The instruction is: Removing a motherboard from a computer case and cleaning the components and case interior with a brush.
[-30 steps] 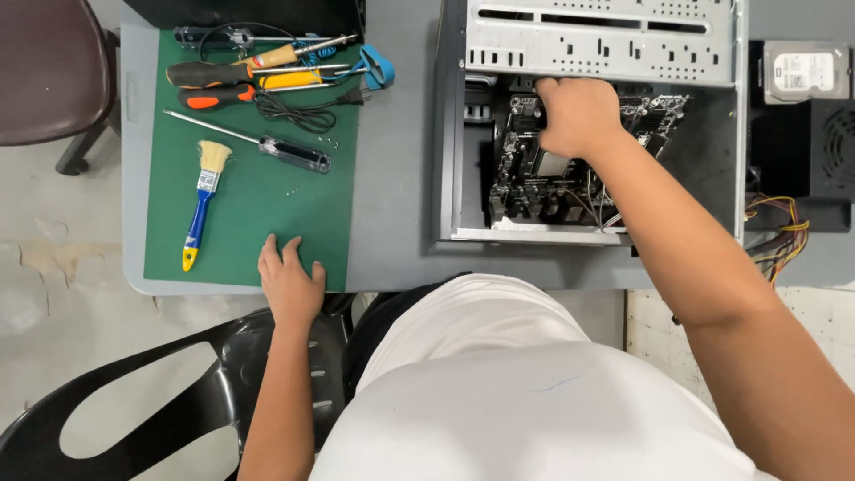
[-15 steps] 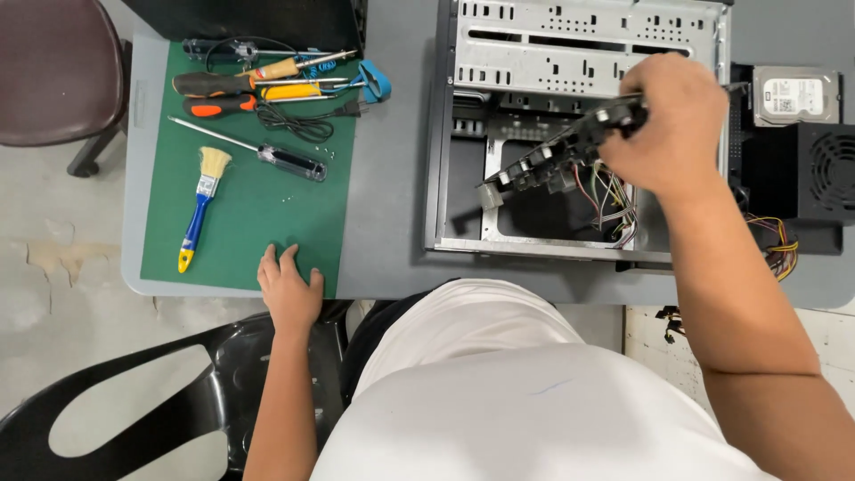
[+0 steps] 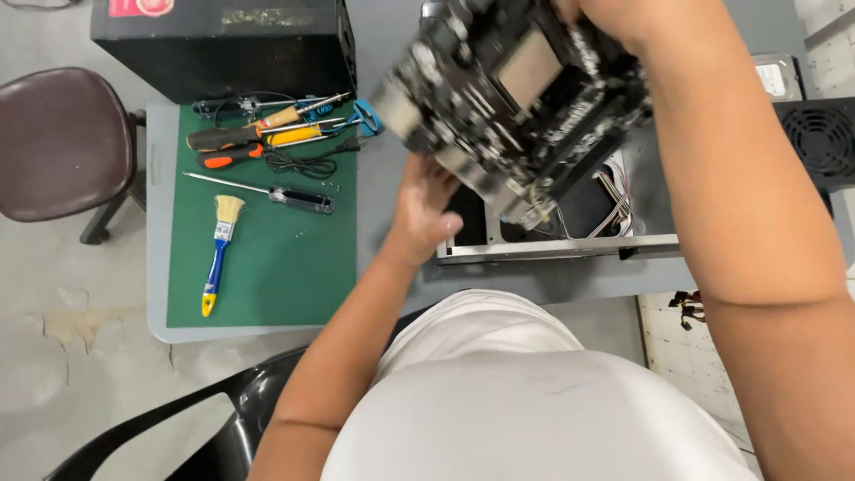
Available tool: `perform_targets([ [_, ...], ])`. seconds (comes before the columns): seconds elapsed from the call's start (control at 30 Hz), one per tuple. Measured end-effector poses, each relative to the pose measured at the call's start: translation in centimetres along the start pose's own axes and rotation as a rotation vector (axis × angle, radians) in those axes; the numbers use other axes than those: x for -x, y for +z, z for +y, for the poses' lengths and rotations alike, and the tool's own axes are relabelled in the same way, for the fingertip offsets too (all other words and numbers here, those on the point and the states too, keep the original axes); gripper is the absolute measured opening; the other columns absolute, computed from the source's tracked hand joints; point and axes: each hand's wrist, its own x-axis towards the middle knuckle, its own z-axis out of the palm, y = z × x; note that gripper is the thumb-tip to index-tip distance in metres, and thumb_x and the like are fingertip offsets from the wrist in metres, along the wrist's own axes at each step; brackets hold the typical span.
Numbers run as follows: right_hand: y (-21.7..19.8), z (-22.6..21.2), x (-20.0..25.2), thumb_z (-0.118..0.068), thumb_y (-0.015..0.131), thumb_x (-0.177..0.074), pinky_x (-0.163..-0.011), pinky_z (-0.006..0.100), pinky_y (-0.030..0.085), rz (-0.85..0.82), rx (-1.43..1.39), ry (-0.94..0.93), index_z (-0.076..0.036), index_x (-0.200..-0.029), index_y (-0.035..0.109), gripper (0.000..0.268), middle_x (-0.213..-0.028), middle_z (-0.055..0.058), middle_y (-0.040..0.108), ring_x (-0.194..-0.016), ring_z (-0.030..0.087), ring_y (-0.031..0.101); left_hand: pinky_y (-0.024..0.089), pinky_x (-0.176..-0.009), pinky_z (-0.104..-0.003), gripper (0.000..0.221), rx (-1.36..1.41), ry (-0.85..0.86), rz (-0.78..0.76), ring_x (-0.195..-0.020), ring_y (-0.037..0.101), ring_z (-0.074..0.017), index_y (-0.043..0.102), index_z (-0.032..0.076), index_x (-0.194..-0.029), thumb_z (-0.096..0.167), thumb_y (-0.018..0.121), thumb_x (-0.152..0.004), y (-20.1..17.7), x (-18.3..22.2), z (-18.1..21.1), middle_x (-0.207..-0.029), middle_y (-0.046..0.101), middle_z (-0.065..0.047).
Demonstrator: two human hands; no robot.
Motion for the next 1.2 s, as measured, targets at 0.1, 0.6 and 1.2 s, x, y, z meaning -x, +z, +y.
perform_targets([
  [0.1, -0.6, -4.9, -0.5, -0.015, 0.058, -0.07, -0.043, 0.04, 0.013, -0.09, -0.18, 0.17, -0.011, -0.07, 0.033, 0.025, -0.062, 0.004, 0.028, -0.05, 0.017, 0.02, 0.05, -0.096, -0.037, 0.074, 0.364, 0.03, 0.147, -0.113, 0.053, -0.0192, 0.035, 0.019, -0.139, 0.034, 0.076, -0.079, 1.7, -1.5, 0.6, -0.127, 0.048, -0.003],
  [0.6, 6.6, -23.3, -3.2, -0.041, 0.062, -0.085, -0.08, 0.028, 0.032, -0.601, -0.777, 0.172, -0.019, -0.093, 0.059, 0.023, -0.089, -0.002, 0.055, -0.092, 0.014, 0.045, 0.04, -0.045, -0.031, 0.02, 0.628, -0.493, 0.843, -0.049, 0.053, -0.0174, 0.055, 0.009, -0.059, 0.007, 0.067, -0.074, -5.5, 7.4, 11.9, -0.055, 0.052, -0.002],
  [1.2, 13.7, -15.6, 15.3, -0.017, 0.065, -0.083, -0.1, 0.047, 0.034, 0.14, -0.523, -0.275, -0.011, -0.108, 0.065, 0.025, -0.094, 0.005, 0.064, -0.108, 0.032, 0.054, 0.054, -0.076, -0.038, 0.014, 0.751, -0.196, 1.124, -0.082, 0.067, -0.0251, 0.068, 0.001, -0.088, 0.001, 0.063, -0.075, -12.5, 6.4, 1.8, -0.08, 0.068, -0.014],
])
